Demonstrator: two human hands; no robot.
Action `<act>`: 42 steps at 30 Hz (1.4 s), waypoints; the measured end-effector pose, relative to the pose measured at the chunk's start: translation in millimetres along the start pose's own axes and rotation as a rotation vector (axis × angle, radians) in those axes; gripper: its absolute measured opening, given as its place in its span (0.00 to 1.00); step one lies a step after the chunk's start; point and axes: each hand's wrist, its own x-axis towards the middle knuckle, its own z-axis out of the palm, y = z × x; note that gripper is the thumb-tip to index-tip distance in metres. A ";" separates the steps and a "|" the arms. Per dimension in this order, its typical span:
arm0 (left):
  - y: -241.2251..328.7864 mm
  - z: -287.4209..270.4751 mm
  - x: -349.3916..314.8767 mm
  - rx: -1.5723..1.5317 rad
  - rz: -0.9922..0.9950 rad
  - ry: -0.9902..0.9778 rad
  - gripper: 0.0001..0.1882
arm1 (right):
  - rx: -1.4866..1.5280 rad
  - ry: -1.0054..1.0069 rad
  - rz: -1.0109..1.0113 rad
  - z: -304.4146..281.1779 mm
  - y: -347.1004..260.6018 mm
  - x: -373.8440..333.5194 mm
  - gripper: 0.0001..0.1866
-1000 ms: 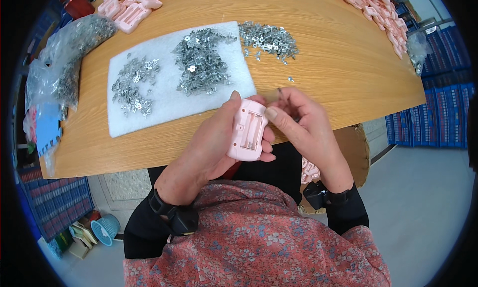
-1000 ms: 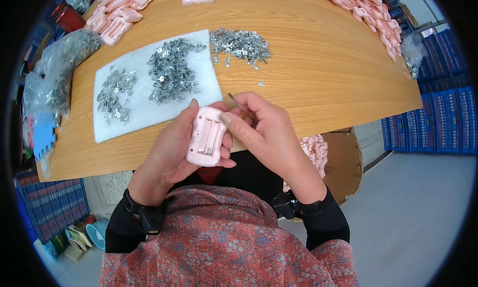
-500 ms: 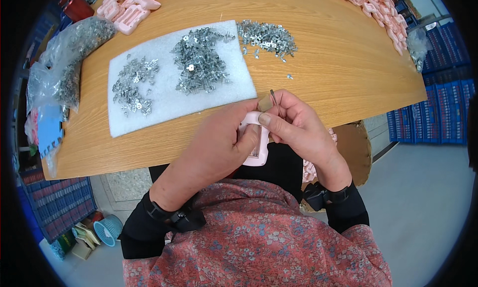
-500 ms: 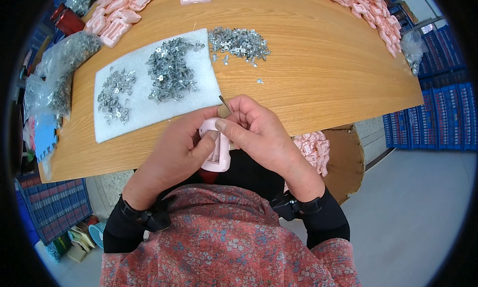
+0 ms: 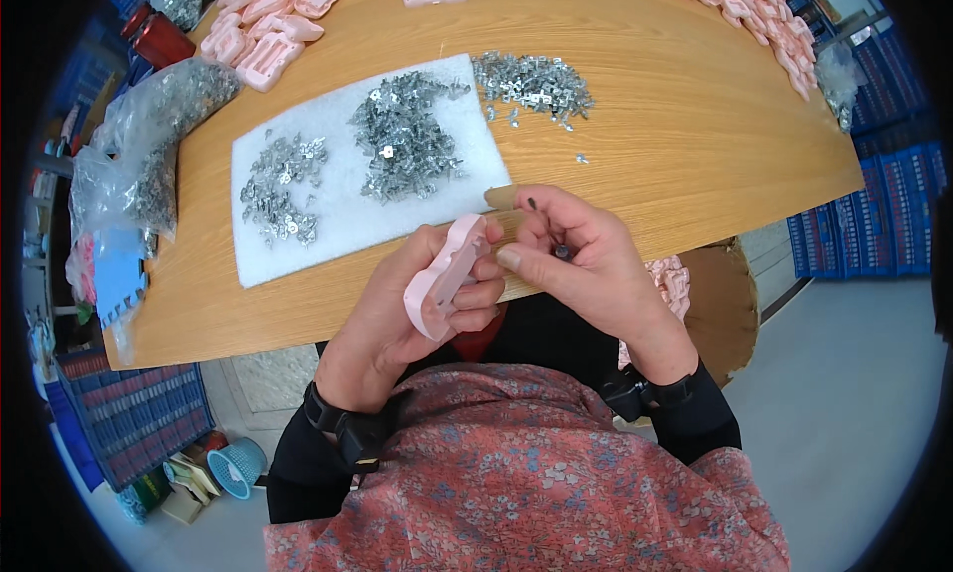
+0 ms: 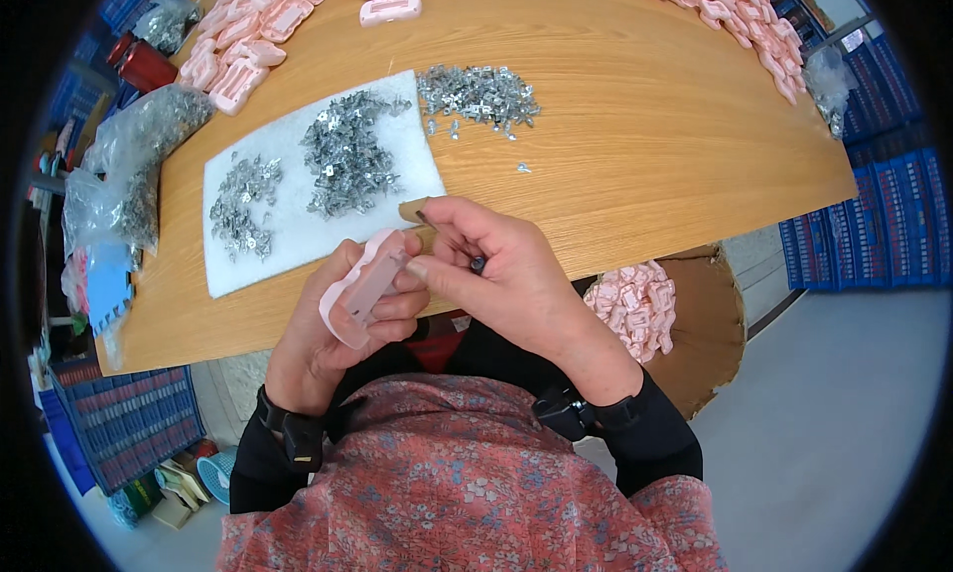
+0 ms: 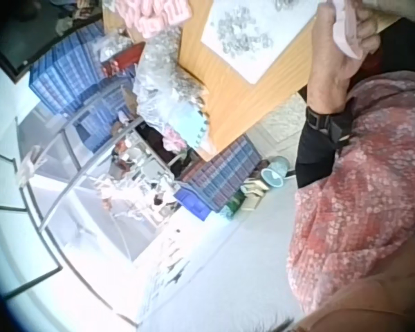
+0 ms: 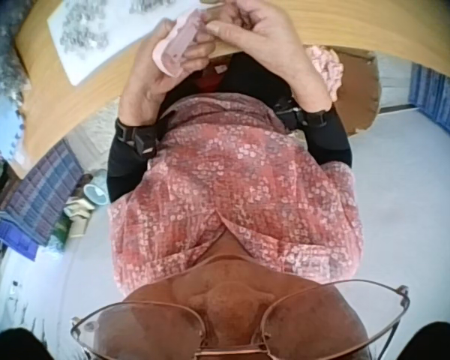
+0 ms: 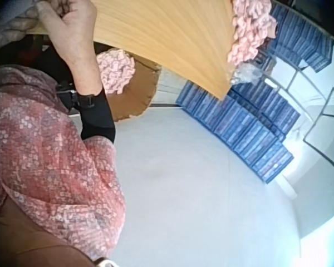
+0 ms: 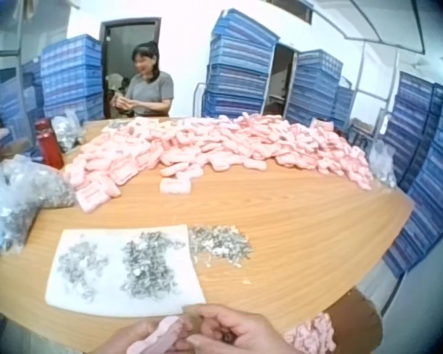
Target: The person assembles small pink plastic components by inserting metal pins into them using a small metal tool. They pick up the plastic parts and pins from a table, use the tool to push the pins into place, and then place the assembled units aside.
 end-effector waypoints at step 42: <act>17.1 -55.5 -98.7 0.019 0.323 0.084 0.29 | -0.709 0.129 0.059 25.1 -0.7 76.1 0.09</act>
